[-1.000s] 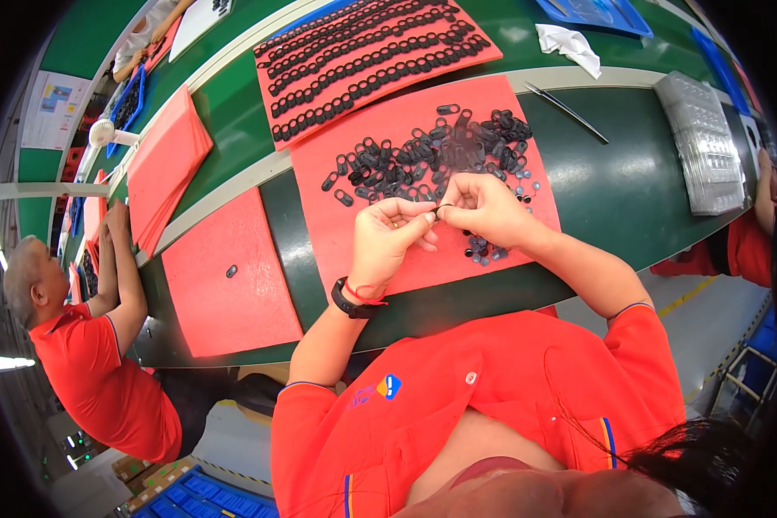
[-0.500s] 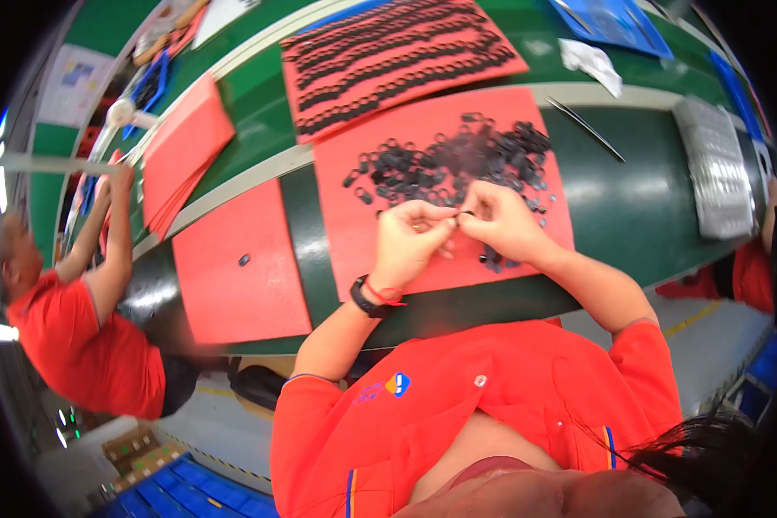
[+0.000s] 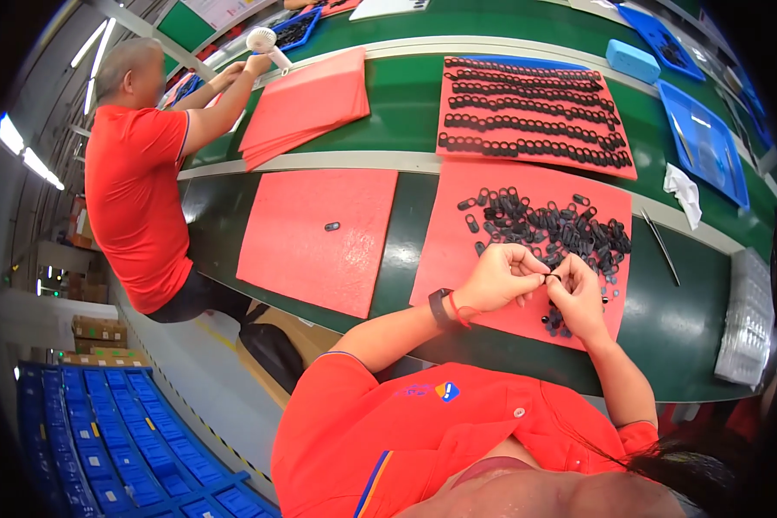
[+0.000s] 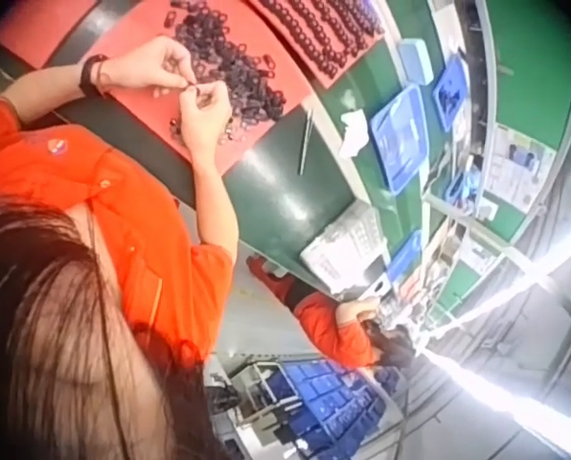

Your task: The person assembles small black plastic components by hand at a factory workbench.

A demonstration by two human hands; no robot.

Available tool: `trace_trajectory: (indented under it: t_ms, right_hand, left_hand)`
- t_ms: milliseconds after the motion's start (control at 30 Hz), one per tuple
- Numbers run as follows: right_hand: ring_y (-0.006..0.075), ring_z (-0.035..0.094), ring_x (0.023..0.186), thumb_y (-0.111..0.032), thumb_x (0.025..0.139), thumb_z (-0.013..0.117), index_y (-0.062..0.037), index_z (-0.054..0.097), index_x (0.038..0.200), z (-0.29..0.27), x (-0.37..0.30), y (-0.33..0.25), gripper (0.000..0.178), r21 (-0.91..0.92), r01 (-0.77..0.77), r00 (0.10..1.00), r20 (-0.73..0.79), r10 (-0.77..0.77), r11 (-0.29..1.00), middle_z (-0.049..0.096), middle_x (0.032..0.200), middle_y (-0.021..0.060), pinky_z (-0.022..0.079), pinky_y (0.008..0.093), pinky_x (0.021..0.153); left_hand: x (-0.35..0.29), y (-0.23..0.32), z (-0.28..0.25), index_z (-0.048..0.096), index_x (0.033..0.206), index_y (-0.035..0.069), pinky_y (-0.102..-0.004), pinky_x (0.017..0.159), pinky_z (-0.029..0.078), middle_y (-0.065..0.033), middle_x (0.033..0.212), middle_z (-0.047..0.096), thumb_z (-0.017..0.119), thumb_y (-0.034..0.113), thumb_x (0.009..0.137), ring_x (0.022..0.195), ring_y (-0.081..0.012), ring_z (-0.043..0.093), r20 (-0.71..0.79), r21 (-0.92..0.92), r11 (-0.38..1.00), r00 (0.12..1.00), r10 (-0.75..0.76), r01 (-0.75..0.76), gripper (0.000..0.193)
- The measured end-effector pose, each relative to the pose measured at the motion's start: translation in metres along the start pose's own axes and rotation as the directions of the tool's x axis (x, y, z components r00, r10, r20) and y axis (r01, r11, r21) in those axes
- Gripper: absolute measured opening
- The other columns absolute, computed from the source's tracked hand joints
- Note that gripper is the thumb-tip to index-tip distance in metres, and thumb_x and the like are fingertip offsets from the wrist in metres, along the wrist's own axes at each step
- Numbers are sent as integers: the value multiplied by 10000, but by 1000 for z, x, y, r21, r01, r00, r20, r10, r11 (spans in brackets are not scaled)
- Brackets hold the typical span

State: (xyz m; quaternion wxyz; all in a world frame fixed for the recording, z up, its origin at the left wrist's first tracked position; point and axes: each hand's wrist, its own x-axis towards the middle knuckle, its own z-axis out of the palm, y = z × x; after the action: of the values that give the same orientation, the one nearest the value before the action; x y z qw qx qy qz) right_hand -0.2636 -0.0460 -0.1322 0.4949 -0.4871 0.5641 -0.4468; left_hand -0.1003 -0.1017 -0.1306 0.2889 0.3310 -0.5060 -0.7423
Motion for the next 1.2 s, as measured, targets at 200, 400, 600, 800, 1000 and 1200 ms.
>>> trace_trajectory:
  t_ms: [200,400,600,800,1000,1200]
  right_hand:
    - [-4,367,510,-88,828,586,-16,549,793,1,6,-5,88,23,106,993,-45,-105,994,483,625,-48,276,176,444]
    - [19,370,498,-69,828,574,-13,563,788,3,-5,-18,70,-317,292,948,-32,-318,902,461,622,-26,298,198,453]
    - [62,366,451,-36,782,606,-13,567,749,0,-4,-12,56,-413,381,907,-5,-420,827,461,620,17,289,217,432]
    - [92,442,439,-33,750,628,-18,572,760,-5,9,-9,59,-511,477,839,23,-544,715,513,694,41,345,226,419]
    - [200,533,574,-86,722,655,-61,594,783,-8,10,-4,90,-630,403,871,42,-489,664,502,746,63,432,302,494]
    - [201,543,577,-90,725,652,-68,595,775,-9,6,-3,79,-675,390,872,52,-488,626,501,749,60,437,302,496]
  left_hand:
    - [6,34,-29,622,903,3,-194,488,473,-35,734,622,590,58,810,583,-69,579,58,254,961,993,101,-113,112]
    - [-15,67,-123,643,827,38,-295,638,485,-119,761,615,598,48,753,700,-217,606,-311,884,464,670,674,-56,87]
    - [-43,61,-212,647,802,9,-309,639,494,-143,748,648,656,87,702,686,-225,645,-696,713,568,516,499,411,127]
    - [-45,50,-226,649,823,3,-333,640,495,-153,753,639,659,108,710,691,-231,638,-651,759,453,538,536,467,154]
    - [-8,65,-148,638,900,-4,-267,637,489,-122,842,633,656,105,740,714,-166,621,-349,906,422,626,698,35,194]
    - [20,34,-97,645,856,10,-232,585,476,-94,818,603,681,92,724,670,-144,604,-160,932,355,795,585,-73,160]
